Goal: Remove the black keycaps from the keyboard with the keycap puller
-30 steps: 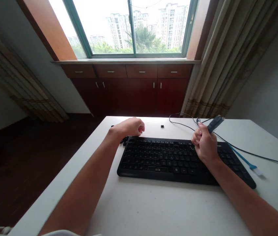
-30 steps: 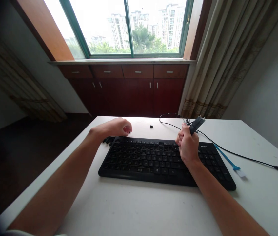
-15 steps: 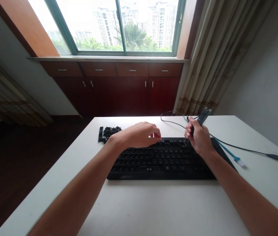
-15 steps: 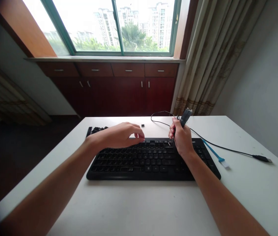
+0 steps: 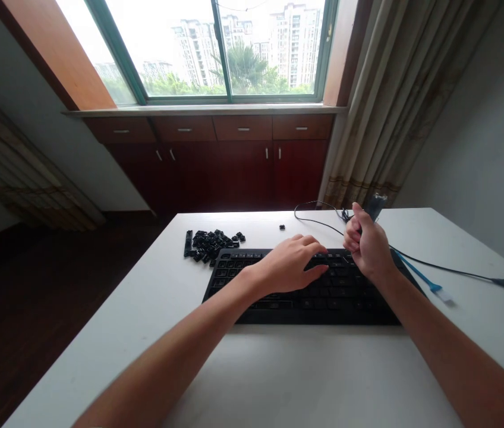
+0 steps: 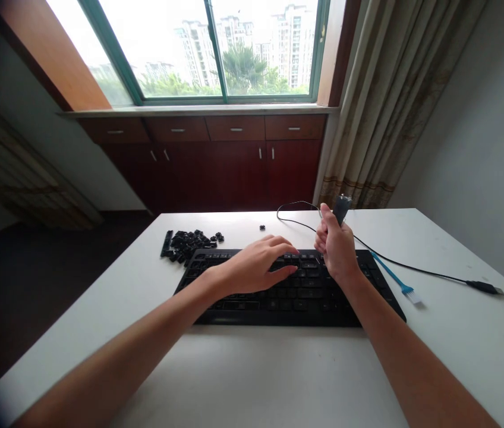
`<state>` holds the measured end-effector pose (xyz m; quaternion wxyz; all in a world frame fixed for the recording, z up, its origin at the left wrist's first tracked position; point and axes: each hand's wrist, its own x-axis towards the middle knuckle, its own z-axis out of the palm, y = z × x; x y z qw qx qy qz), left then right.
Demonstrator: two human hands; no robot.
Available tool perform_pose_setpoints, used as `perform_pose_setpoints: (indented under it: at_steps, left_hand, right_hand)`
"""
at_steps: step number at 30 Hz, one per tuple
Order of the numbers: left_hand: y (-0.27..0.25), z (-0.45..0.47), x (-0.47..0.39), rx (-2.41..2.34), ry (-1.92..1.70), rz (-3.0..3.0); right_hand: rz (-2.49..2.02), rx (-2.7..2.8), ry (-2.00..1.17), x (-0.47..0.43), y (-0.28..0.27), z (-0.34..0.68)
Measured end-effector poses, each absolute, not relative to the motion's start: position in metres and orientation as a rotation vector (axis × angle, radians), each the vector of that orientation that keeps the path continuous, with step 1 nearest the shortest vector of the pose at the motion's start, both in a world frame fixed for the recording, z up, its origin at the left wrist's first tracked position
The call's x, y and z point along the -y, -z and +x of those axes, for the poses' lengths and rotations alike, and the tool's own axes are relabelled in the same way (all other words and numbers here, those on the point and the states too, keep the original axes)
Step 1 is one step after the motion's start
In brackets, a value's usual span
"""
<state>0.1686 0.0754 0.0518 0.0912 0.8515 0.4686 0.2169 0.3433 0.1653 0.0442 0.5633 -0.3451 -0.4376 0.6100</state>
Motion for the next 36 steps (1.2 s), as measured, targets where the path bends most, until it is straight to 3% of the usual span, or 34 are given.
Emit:
perform_pose_setpoints:
  at_steps: [7, 13, 22, 30, 36]
  left_hand:
    - [-0.019, 0.200, -0.069, -1.379, -0.789, 2.539]
    - [-0.015, 0.202, -0.067, -1.417, -0.823, 2.514]
    - [-0.013, 0.203, -0.066, -1.429, -0.836, 2.507]
    - [-0.009, 0.202, -0.068, -1.451, -0.872, 2.426]
    - [-0.010, 0.204, -0.068, -1.509, -0.874, 2.363]
  right_hand:
    - [-0.950, 1.045, -1.466, -0.170, -0.033, 0.343]
    - [-0.919, 0.932, -1.281, -0.168, -0.024, 0.336]
    - [-0.920, 0.868, -1.243, -0.171, -0.019, 0.335]
    - [-0.771, 0.973, -1.493, -0.168, -0.019, 0.336]
    - [-0.678, 1.100, -1.451, -0.163, -0.018, 0.335]
